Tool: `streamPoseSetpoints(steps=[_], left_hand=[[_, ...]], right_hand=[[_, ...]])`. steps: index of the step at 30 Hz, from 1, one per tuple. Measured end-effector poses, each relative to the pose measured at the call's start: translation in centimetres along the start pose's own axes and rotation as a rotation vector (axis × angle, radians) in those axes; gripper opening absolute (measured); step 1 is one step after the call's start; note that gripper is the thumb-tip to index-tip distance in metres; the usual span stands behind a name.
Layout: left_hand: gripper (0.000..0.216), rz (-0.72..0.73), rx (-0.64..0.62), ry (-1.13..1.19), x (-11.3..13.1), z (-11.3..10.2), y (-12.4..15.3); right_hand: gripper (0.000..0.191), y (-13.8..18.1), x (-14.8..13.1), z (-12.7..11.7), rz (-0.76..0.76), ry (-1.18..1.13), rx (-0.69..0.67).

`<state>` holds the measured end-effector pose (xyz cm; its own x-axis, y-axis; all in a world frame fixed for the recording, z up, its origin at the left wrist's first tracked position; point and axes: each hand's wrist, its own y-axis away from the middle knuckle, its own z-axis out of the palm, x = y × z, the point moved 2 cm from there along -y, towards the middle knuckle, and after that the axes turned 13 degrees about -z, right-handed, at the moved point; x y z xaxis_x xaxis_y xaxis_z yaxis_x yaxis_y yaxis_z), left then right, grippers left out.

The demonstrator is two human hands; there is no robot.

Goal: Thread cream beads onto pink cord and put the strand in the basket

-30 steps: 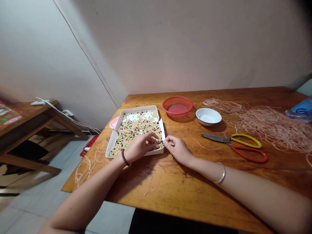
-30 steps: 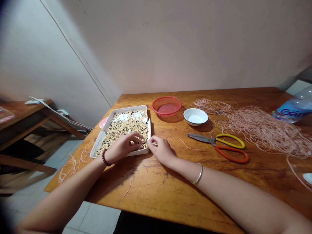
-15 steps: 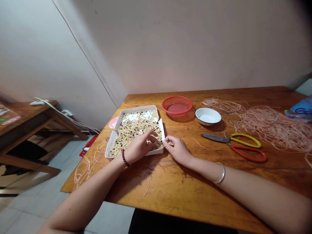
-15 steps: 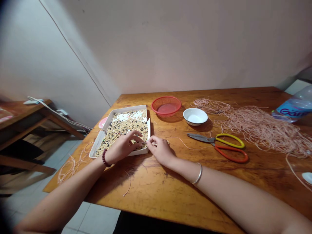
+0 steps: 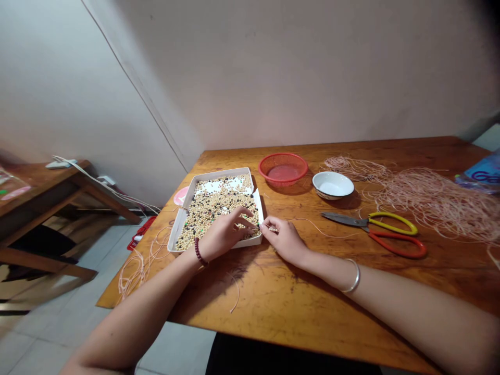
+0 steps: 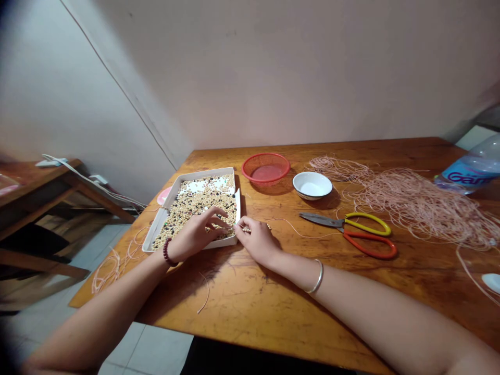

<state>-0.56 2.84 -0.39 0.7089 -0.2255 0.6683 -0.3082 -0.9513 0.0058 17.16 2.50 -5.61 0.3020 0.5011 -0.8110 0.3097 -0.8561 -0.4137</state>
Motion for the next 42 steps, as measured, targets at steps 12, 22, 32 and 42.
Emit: streamPoseSetpoints(steps=[12,22,32,42], left_hand=[[0.027,-0.014,-0.010,-0.011,-0.06,0.06,0.06],[0.027,0.048,-0.010,-0.098,0.45,-0.03,0.14],[0.032,0.030,0.045,-0.025,0.30,-0.03,0.09],[0.034,0.041,0.072,0.010,0.06,0.01,0.09]], right_hand=[[0.025,0.09,0.06,0.09,-0.011,0.009,-0.022],[0.024,-0.01,-0.69,-0.05,-0.052,-0.042,-0.076],[0.026,-0.20,-0.03,-0.12,0.000,-0.083,0.013],[0.025,-0.15,0.05,-0.03,0.005,-0.058,0.017]])
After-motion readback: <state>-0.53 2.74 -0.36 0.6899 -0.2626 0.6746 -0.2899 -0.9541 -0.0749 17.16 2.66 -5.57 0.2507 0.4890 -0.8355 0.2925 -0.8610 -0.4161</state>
